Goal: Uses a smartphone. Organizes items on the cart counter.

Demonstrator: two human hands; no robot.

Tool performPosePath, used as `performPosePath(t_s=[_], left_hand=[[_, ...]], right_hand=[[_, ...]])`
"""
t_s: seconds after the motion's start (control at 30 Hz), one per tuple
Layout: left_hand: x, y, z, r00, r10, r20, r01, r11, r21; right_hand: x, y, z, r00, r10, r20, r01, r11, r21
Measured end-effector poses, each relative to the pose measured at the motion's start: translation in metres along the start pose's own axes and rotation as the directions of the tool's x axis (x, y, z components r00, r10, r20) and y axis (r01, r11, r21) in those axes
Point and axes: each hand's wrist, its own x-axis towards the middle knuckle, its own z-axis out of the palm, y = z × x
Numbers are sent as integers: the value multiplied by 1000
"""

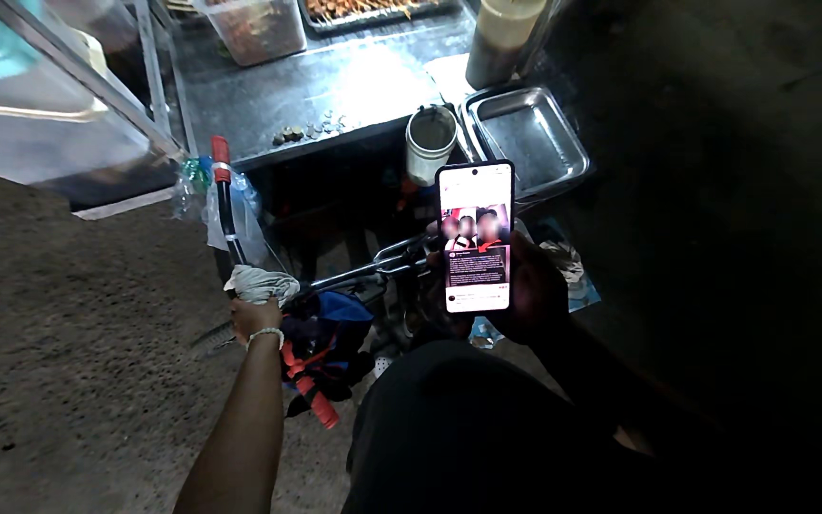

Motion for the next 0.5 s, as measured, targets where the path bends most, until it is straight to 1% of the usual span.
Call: performPosePath(t_s=[0.1,0.23,0.33,0.5], left_hand=[[0,0,1,1000,1,-7,-1,1000,-11],[0,0,1,1000,4,-5,-4,1000,-13],[-1,0,0,1000,2,-9,-2,1000,-17],[0,1,0,1000,-6,-9,6,1000,-6]], right_hand=[[1,-1,-2,998,21,56,-23,999,27],[2,-1,-1,998,16,59,-19,999,42],[2,0,0,1000,-4,20,4,1000,18],[2,-1,-2,997,18,70,-21,999,42]])
